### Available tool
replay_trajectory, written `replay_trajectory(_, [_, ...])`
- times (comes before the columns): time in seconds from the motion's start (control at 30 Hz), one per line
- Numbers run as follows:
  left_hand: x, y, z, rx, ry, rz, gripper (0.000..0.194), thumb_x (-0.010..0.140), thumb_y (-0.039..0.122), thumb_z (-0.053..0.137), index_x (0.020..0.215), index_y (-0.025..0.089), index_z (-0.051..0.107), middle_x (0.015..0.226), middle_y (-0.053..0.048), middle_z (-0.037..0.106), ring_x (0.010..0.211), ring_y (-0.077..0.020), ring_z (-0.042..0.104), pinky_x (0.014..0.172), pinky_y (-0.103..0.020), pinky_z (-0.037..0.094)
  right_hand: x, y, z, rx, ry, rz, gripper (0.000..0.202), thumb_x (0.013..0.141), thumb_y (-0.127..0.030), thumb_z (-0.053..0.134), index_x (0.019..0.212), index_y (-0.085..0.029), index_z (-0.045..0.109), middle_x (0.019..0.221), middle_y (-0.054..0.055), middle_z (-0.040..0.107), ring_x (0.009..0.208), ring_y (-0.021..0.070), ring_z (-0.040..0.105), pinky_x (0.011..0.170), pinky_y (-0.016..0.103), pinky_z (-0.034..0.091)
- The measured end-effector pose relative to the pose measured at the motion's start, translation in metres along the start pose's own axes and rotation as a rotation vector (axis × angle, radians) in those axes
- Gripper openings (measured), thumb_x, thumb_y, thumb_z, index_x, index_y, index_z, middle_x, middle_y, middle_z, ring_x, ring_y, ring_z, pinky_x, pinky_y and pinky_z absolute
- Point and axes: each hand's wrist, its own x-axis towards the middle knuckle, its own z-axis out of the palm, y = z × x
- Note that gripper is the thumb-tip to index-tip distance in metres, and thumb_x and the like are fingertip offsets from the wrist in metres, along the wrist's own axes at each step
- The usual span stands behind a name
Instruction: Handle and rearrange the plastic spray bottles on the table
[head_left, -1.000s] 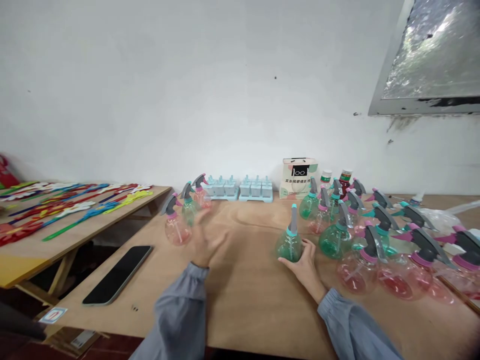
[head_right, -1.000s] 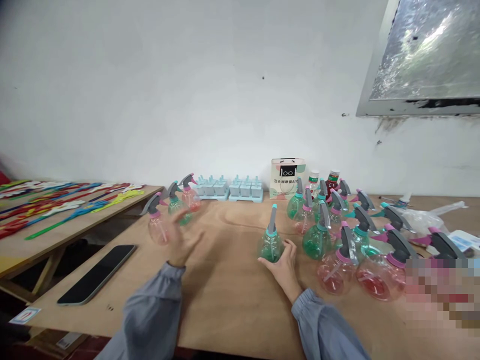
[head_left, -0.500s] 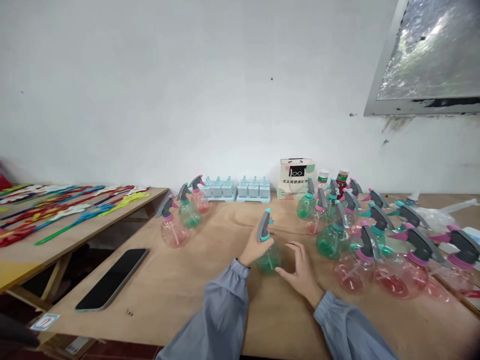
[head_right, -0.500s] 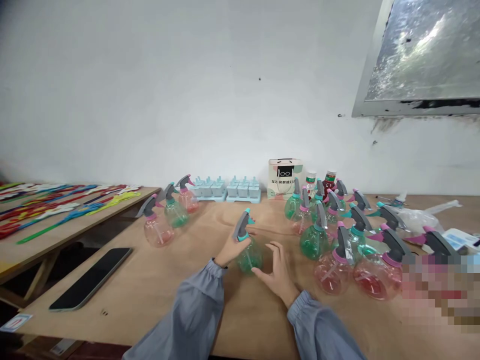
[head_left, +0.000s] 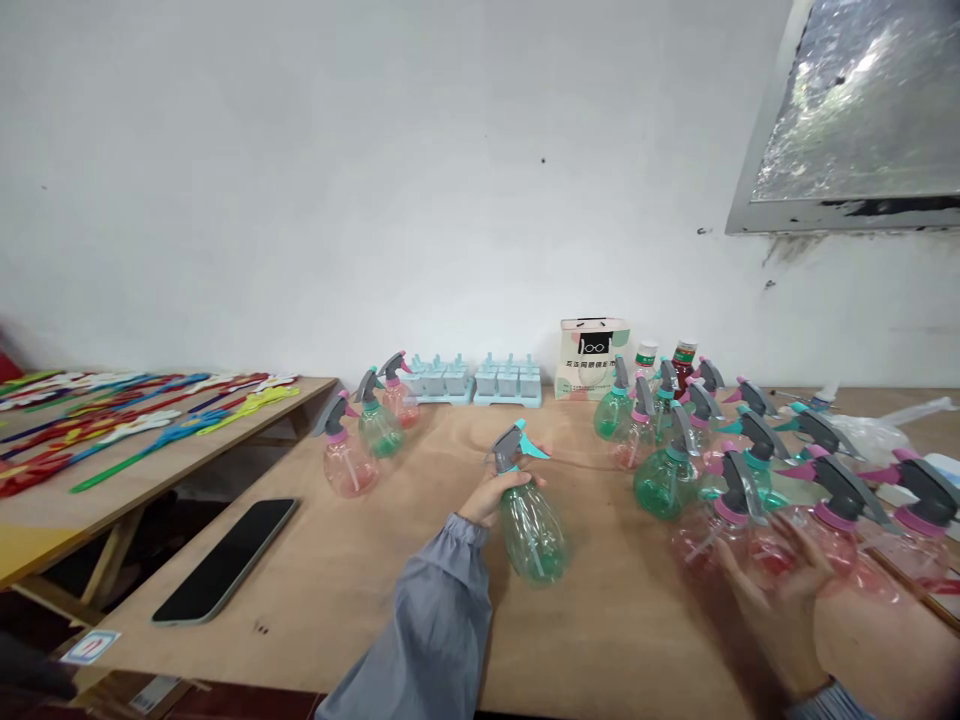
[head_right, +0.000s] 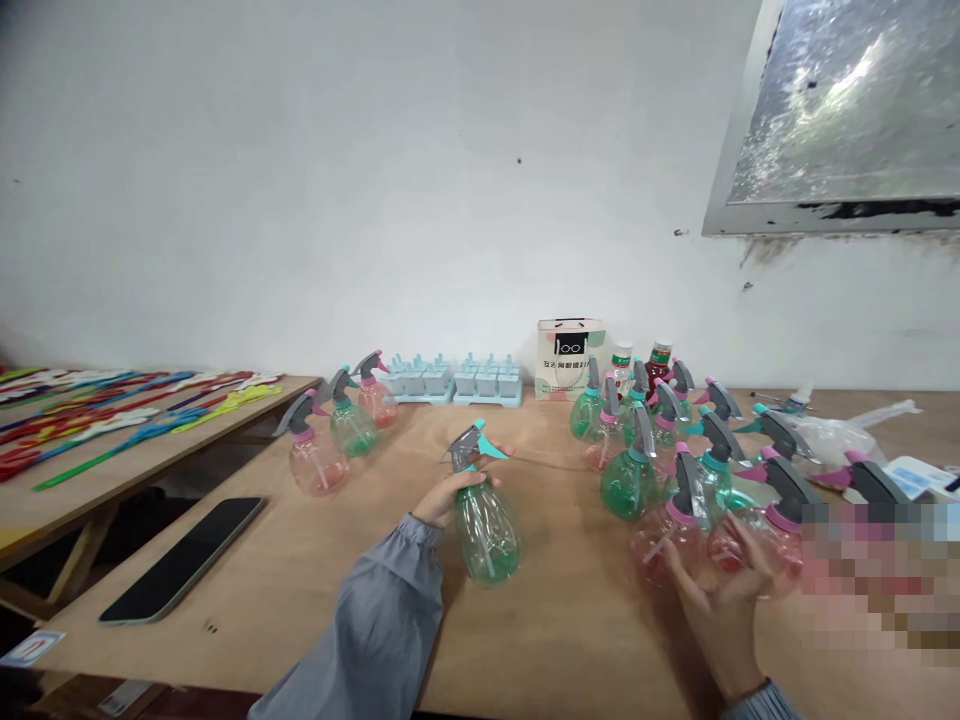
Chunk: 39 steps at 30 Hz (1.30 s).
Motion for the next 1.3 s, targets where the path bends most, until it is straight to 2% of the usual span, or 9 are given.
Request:
replay_trajectory(0.07, [0.002, -0.002, -0.001, -0.031, -0.007, -0.022, 0.048, 0.062, 0.025, 0.080, 0.108, 0.020, 0.068, 0.124, -0.010, 0.070, 0.073, -0.0160, 0.070, 0.067, -0.027, 0.051, -0.009, -0.007, 0.006, -0.019, -0.049, 0.028, 0.088, 0.071, -0.065, 0.071, 0.139, -0.018, 0.041, 0.129, 0.022, 0.052, 0.117, 0.0414, 0.056, 0.097, 0.068, 0.046])
replay_trajectory(0.23, [0.004, -0.004, 0.001, -0.079, -0.004, -0.068, 0.045, 0.063, 0.030, 0.077, 0.106, 0.019, 0.070, 0.120, -0.009, 0.071, 0.064, -0.0136, 0.067, 0.057, -0.026, 0.048, -0.032, -0.023, 0.030, -0.037, -0.232, -0.044, 0.072, 0.078, -0.062, 0.067, 0.133, -0.020, 0.047, 0.121, 0.017, 0.060, 0.104, 0.0333, 0.064, 0.092, 0.057, 0.054])
replay_trajectory(0.37, [0.002, -0.002, 0.007, -0.084, 0.006, -0.084, 0.041, 0.064, 0.032, 0.075, 0.102, 0.019, 0.070, 0.117, -0.008, 0.072, 0.061, -0.0120, 0.064, 0.057, -0.026, 0.045, -0.026, -0.038, 0.064, 0.052, -0.420, -0.091, 0.065, 0.084, -0.056, 0.063, 0.136, -0.022, 0.044, 0.126, 0.015, 0.060, 0.117, 0.0321, 0.061, 0.102, 0.055, 0.050])
replay_trajectory(0.47, [0.003, -0.003, 0.011, -0.079, -0.003, -0.055, 0.039, 0.062, 0.028, 0.074, 0.100, 0.018, 0.070, 0.113, -0.008, 0.073, 0.059, -0.0112, 0.064, 0.067, -0.029, 0.049, -0.014, -0.043, 0.091, 0.094, -0.532, -0.069, 0.064, 0.084, -0.053, 0.064, 0.136, -0.023, 0.042, 0.133, 0.014, 0.057, 0.126, 0.0317, 0.056, 0.107, 0.055, 0.046])
replay_trajectory(0.6, [0.008, -0.012, 0.011, -0.116, 0.039, -0.039, 0.034, 0.057, 0.023, 0.071, 0.090, 0.016, 0.069, 0.089, -0.004, 0.074, 0.055, -0.0112, 0.062, 0.085, -0.035, 0.051, -0.010, -0.038, 0.114, 0.135, -0.485, -0.057, 0.065, 0.085, -0.053, 0.063, 0.138, -0.022, 0.041, 0.137, 0.015, 0.054, 0.131, 0.0318, 0.052, 0.110, 0.056, 0.042])
replay_trajectory(0.73, [0.011, -0.021, 0.009, -0.109, 0.057, -0.091, 0.025, 0.055, 0.023, 0.069, 0.079, 0.016, 0.065, 0.071, -0.001, 0.069, 0.054, -0.0124, 0.061, 0.088, -0.038, 0.050, -0.013, -0.033, 0.118, 0.146, -0.467, -0.076, 0.065, 0.085, -0.052, 0.064, 0.138, -0.022, 0.041, 0.138, 0.014, 0.053, 0.132, 0.0314, 0.051, 0.112, 0.056, 0.040])
replay_trajectory(0.93, [0.008, -0.020, 0.013, -0.071, -0.041, -0.072, 0.045, 0.057, 0.022, 0.070, 0.102, 0.016, 0.068, 0.098, -0.006, 0.074, 0.056, -0.0121, 0.063, 0.093, -0.043, 0.049, -0.015, -0.033, 0.116, 0.156, -0.471, -0.088, 0.066, 0.087, -0.051, 0.063, 0.142, -0.022, 0.040, 0.140, 0.014, 0.052, 0.133, 0.0313, 0.049, 0.112, 0.056, 0.040])
replay_trajectory(1.1, [0.006, -0.018, 0.018, -0.139, 0.126, -0.061, 0.024, 0.057, 0.024, 0.067, 0.079, 0.016, 0.064, 0.075, -0.002, 0.069, 0.058, -0.0128, 0.061, 0.088, -0.039, 0.051, -0.018, -0.032, 0.116, 0.167, -0.454, -0.081, 0.067, 0.087, -0.052, 0.063, 0.141, -0.021, 0.040, 0.140, 0.015, 0.052, 0.133, 0.0314, 0.050, 0.112, 0.057, 0.040])
replay_trajectory(1.3, [0.001, -0.011, 0.026, -0.055, 0.012, -0.044, 0.042, 0.058, 0.024, 0.071, 0.099, 0.017, 0.068, 0.100, -0.005, 0.074, 0.058, -0.0124, 0.063, 0.078, -0.034, 0.051, -0.020, -0.033, 0.116, 0.183, -0.477, -0.057, 0.067, 0.087, -0.052, 0.062, 0.143, -0.022, 0.039, 0.142, 0.016, 0.051, 0.133, 0.0305, 0.050, 0.111, 0.056, 0.042])
